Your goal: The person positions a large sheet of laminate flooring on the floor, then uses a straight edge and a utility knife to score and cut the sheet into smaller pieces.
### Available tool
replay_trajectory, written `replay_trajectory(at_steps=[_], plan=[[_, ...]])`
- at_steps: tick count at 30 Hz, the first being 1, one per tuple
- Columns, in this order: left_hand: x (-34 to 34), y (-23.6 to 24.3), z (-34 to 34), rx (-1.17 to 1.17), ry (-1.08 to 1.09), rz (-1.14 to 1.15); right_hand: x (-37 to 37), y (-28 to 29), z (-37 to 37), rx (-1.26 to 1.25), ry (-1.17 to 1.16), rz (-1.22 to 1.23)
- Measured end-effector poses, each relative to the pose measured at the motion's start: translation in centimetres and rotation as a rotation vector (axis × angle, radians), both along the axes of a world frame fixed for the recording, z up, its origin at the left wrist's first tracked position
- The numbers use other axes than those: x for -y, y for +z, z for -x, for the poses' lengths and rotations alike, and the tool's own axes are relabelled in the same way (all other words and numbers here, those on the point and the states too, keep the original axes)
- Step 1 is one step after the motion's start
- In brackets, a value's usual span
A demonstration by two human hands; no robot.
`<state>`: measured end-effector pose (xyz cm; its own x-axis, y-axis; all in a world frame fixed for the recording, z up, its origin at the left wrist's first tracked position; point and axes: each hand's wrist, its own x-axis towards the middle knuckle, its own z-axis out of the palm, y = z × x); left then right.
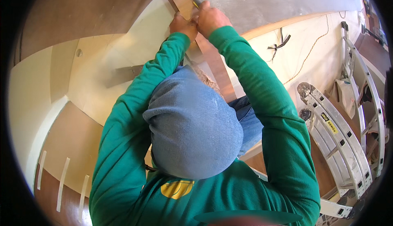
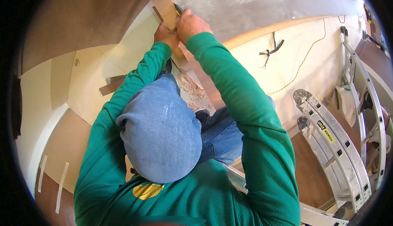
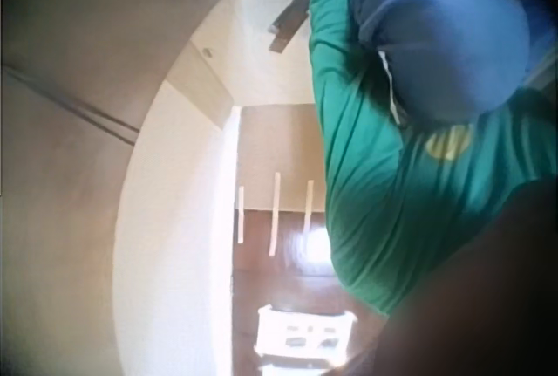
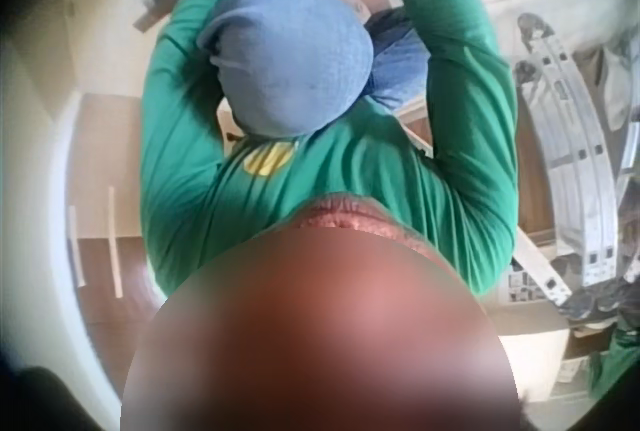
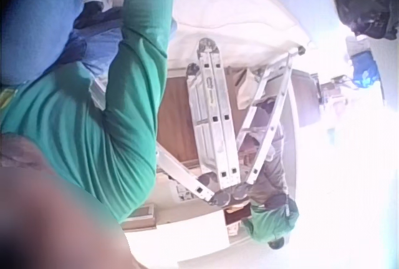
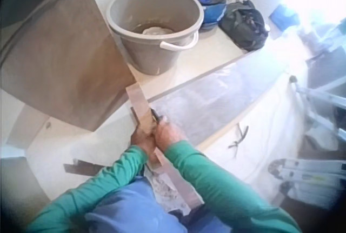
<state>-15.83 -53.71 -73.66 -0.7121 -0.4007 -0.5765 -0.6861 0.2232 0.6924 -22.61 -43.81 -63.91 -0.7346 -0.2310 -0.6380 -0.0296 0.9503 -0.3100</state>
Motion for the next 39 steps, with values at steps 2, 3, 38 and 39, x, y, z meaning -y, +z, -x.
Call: replay_trajectory(at_steps=[2, 3, 38, 39], plan=[[0.2, 1.9, 0.8, 0.007, -0.058, 0.071, -1.6, 0.2, -1.1, 0.009, 0.019, -0.005], [0.3, 2.9, 0.6, 0.019, -0.104, 0.121, -1.7, 0.7, -1.6, 0.013, 0.044, -0.011], [1.3, -1.3, -0.2, -0.026, -0.118, -0.023, 0.9, 0.0, 1.0, -0.006, 0.002, 0.058], [1.5, -1.2, 0.0, 0.0, -0.128, 0.012, 0.9, 0.5, 0.9, -0.001, 0.007, 0.037]])
